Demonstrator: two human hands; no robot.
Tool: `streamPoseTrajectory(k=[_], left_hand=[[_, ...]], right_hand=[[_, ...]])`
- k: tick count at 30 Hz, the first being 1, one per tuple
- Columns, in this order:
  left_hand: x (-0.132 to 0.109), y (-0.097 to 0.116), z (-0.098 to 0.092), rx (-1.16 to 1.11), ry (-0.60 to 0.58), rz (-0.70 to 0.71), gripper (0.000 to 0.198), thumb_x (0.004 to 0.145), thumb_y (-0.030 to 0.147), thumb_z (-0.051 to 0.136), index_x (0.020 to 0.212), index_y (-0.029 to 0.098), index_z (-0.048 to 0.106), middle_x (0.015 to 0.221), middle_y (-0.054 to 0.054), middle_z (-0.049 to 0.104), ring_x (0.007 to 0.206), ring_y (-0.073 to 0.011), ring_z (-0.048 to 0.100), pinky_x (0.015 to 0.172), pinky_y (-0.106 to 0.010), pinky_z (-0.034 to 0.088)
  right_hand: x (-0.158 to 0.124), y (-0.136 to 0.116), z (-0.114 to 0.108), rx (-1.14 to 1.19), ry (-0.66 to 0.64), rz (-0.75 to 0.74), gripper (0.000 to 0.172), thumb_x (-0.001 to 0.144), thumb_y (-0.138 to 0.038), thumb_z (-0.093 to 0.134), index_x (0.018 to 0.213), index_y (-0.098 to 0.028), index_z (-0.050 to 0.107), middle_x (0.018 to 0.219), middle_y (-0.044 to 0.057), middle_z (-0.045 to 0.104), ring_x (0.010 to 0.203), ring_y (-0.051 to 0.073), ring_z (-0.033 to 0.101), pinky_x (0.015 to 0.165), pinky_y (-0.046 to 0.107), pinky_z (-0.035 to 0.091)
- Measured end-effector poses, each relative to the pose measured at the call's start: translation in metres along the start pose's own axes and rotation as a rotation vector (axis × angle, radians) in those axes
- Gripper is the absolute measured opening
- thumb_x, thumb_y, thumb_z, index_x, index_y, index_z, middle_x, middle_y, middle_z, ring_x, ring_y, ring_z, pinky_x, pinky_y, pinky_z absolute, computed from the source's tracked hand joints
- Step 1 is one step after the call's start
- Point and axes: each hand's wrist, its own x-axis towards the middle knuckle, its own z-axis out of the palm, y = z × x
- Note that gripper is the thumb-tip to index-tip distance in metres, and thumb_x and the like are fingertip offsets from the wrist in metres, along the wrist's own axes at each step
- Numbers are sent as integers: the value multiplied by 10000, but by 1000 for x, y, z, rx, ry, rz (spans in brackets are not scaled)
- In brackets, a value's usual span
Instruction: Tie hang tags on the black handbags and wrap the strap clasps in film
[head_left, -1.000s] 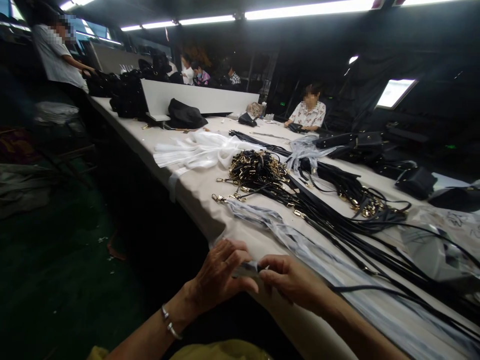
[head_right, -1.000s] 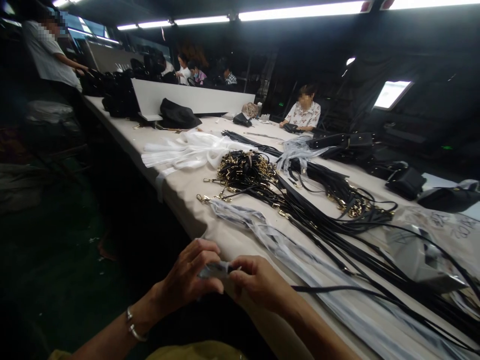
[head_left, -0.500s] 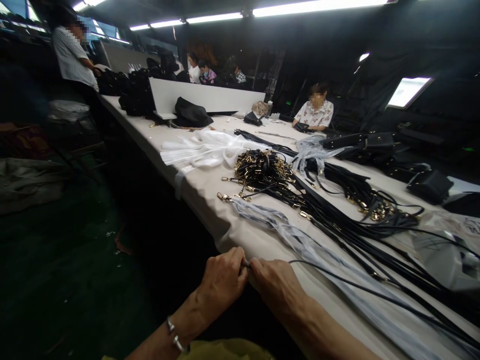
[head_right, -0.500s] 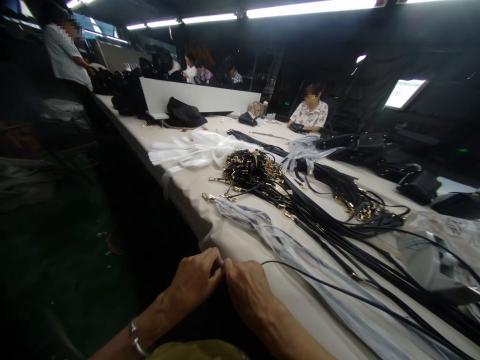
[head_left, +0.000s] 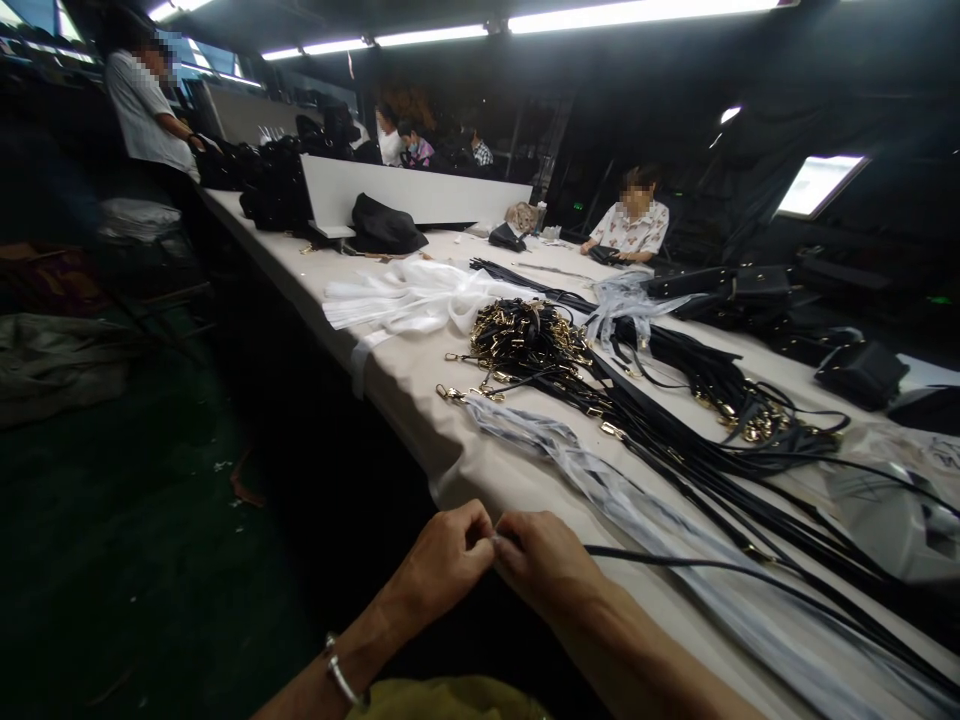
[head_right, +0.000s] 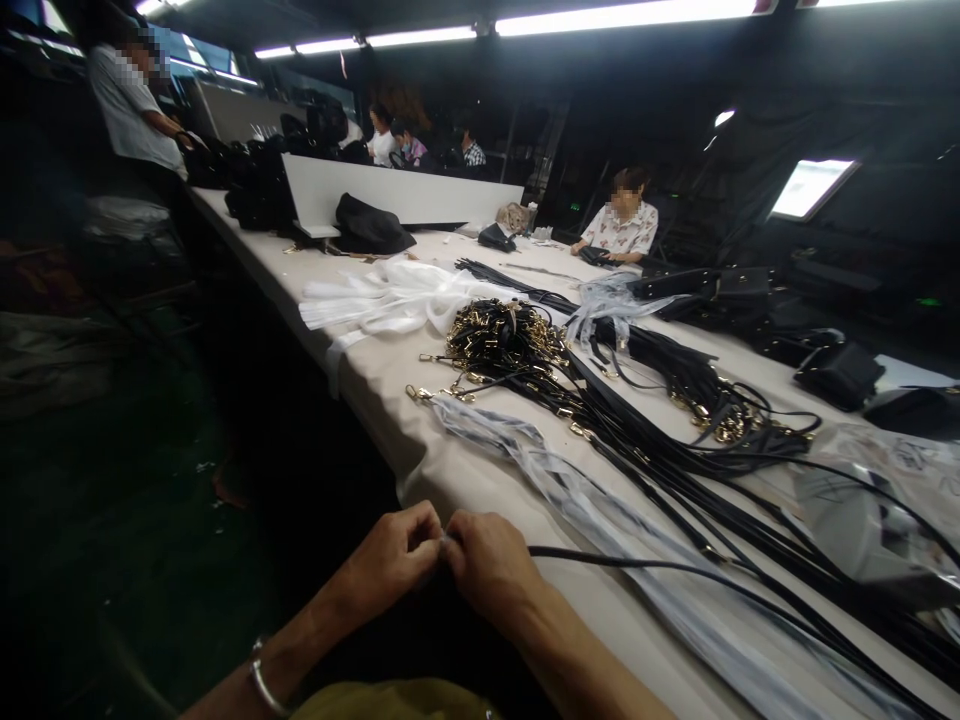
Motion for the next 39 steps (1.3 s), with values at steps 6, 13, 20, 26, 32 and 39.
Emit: streamPoseTrajectory(k=[6,13,20,26,32,39], left_hand=[[1,-2,-3,-17,19,18,181,733,326,702,787,191,595,758,30,657,698,-141,582,606,-227,378],[5,-6,-3,36,9,57,119,848,229,524,770,191,605,733,15,671,671,-130,608,608,-227,384],[1,-8,16,208,61,82,133,879,183,479,788,209,572,770,3,657,692,-150,598,652,-261,371],[-1,-5,20,74,46,54,166,920,218,452,788,206,552,783,-3,649,709,-150,594,651,-251,389],[-1,-6,14,151,120,93,179,929,201,418,775,206,509,740,3,614,661,-144,578,632,-254,398],[-6,-12,34,565,269,304,195,913,116,387,784,210,499,732,-23,614,648,-180,604,591,-290,388]], right_hand=[[0,10,-6,404,-216,18,215,846,-264,500,935,-143,654,787,18,697,620,125,603,555,209,424],[-16,22,-23,929,-484,-114,422,710,-168,573,1129,-179,628,1098,40,643,771,147,685,724,256,514],[-14,33,-15,311,-172,180,141,773,-291,582,696,-180,623,560,0,622,482,135,587,456,212,350],[-15,20,-15,104,-33,18,243,825,-343,561,641,-189,598,638,34,665,624,167,621,534,234,350],[-20,23,-8,493,-157,131,187,826,-286,467,738,-192,604,655,3,690,466,124,584,444,207,354],[-20,7,-1,-220,186,51,233,853,-285,524,685,-191,654,682,66,713,633,180,621,545,284,241]])
